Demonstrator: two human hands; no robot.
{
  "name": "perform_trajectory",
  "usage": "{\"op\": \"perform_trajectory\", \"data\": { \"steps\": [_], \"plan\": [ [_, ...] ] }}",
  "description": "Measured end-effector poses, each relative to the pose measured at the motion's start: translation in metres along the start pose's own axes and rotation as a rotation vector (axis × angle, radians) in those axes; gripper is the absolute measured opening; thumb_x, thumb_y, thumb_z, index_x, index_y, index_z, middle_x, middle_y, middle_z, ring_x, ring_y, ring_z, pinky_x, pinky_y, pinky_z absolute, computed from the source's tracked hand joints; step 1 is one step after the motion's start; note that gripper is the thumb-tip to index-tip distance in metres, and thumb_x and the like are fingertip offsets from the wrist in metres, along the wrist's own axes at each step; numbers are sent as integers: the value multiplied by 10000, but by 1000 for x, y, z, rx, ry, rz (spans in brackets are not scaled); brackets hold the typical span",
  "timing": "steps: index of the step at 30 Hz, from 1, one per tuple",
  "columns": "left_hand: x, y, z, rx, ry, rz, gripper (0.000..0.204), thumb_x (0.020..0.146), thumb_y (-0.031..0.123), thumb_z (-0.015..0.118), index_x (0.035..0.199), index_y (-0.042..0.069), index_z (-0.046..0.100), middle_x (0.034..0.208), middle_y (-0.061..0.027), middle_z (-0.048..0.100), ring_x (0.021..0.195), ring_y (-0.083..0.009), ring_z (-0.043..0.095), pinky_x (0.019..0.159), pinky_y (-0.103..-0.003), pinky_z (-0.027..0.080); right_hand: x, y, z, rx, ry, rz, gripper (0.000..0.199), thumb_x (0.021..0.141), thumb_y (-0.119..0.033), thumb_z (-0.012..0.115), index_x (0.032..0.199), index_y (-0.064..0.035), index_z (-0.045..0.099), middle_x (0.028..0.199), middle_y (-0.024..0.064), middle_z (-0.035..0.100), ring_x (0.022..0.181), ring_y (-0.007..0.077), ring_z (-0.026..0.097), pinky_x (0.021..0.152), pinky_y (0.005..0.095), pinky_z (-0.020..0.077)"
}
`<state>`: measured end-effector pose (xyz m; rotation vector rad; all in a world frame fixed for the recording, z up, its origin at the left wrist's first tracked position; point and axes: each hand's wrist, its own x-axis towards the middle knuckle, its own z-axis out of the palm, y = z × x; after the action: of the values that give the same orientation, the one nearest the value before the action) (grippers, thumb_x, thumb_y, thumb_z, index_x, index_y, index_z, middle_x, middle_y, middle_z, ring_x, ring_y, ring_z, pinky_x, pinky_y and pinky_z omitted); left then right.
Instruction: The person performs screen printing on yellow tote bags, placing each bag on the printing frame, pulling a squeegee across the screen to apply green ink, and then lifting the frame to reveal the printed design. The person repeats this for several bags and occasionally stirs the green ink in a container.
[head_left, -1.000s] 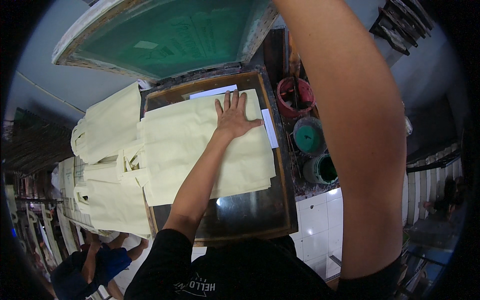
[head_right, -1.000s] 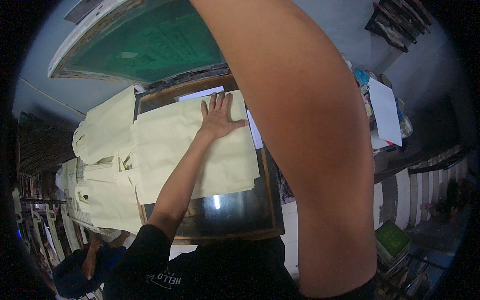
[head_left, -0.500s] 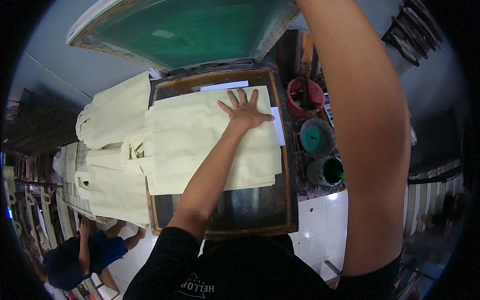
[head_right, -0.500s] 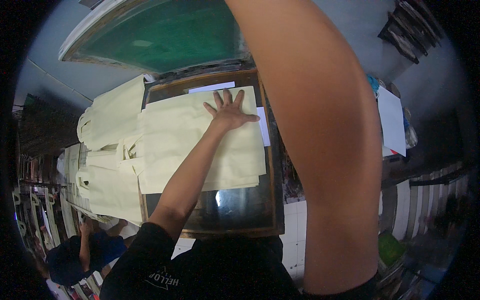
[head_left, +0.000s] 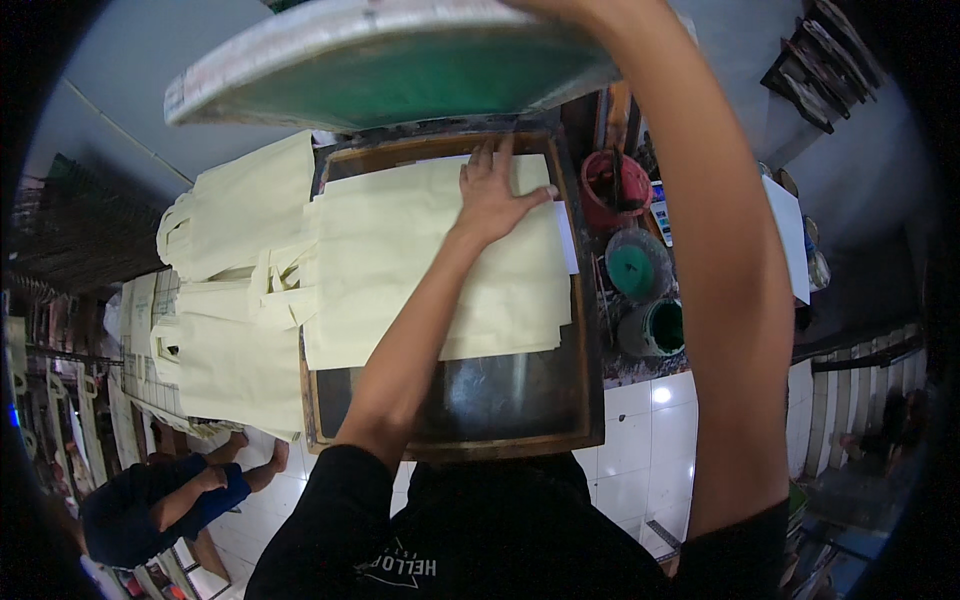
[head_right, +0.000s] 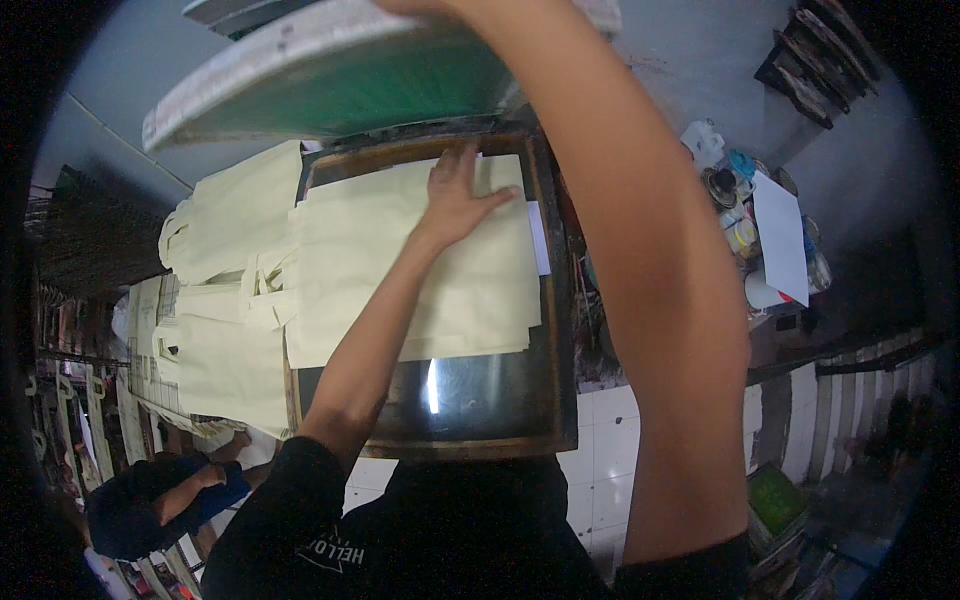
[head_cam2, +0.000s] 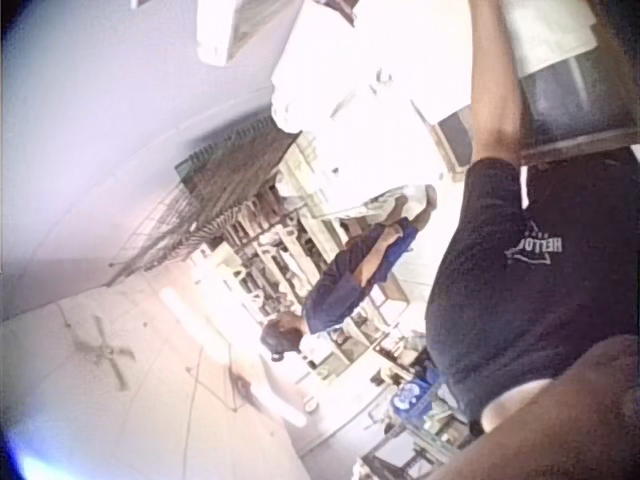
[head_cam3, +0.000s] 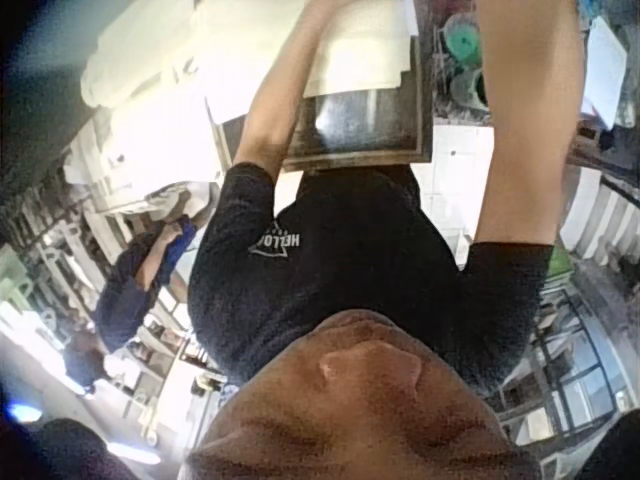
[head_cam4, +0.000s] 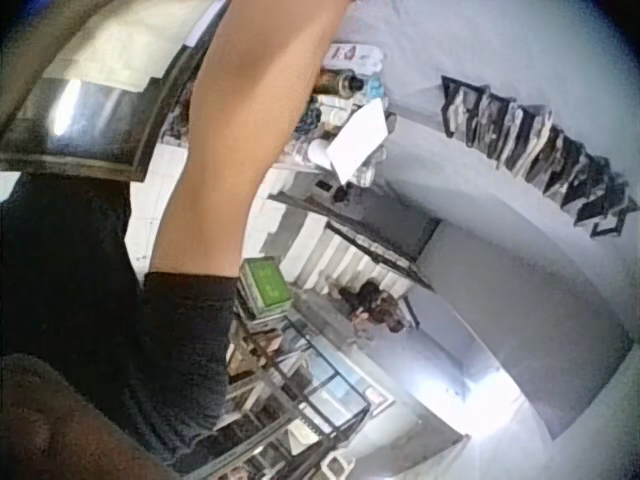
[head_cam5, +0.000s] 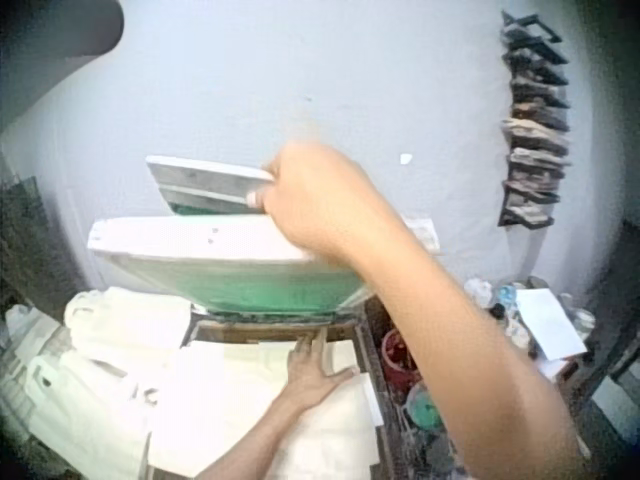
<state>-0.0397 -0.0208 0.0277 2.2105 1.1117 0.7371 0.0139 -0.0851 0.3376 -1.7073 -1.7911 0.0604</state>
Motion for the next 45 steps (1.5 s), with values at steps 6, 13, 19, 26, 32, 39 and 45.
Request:
{"op": "perform_trajectory", "data": {
  "steps": [6, 13, 19, 26, 32, 39, 45],
  "plan": [
    [-186, -5, -123, -1207, 259, 57, 368, 978, 257, 624, 1151, -68, 601, 1080, -233, 709, 948, -296, 709, 897, -432, 531, -127, 37, 95, -46, 54, -166, 252, 938, -262, 646, 1061, -50, 706, 979, 200, 720, 893, 367, 707, 772, 456, 557],
    [-299, -55, -58, -1078, 10, -553, 258, 977, 205, 672, 925, -46, 699, 796, -147, 729, 624, -163, 661, 634, -301, 543, -239, 92, 213, -64, -31, -287, 178, 909, -179, 698, 996, -25, 683, 963, 165, 720, 853, 336, 705, 739, 414, 563],
    [-302, -63, -65, -1052, -106, -651, 302, 988, 225, 668, 828, -29, 700, 741, -108, 708, 597, -131, 630, 606, -273, 509, -205, 85, 188, -47, -263, -186, 185, 907, -240, 702, 881, -60, 669, 757, 144, 671, 702, 346, 660, 609, 452, 506],
    [-300, -61, -63, -1109, -84, -634, 328, 994, 227, 663, 777, -18, 684, 705, -88, 686, 586, -122, 614, 590, -269, 495, -253, 71, 187, -63, -292, -265, 169, 914, -235, 687, 930, -74, 638, 759, 118, 675, 704, 325, 667, 609, 464, 510],
    [-304, -63, -62, -1111, -64, -675, 329, 991, 219, 669, 764, -19, 684, 678, -86, 677, 558, -124, 605, 553, -263, 489, -194, 120, 233, -147, -210, -379, 180, 905, -249, 695, 930, -85, 626, 789, 124, 667, 733, 330, 660, 623, 469, 517],
    [-306, -79, -69, -1279, -264, -716, 261, 988, 210, 649, 1066, -38, 680, 862, -143, 731, 702, -190, 713, 676, -314, 577, -11, 186, 257, -166, -392, -187, 362, 927, -408, 655, 1111, -101, 708, 895, 208, 715, 906, 409, 690, 803, 529, 523],
    [-284, -68, -124, -1340, -574, -725, 340, 1022, 159, 575, 1313, -16, 565, 1079, -211, 714, 954, -250, 726, 826, -354, 580, 43, 193, 263, -133, -475, -89, 459, 876, -498, 697, 1075, -87, 739, 906, 216, 720, 930, 407, 694, 837, 507, 525]
  ]
}}
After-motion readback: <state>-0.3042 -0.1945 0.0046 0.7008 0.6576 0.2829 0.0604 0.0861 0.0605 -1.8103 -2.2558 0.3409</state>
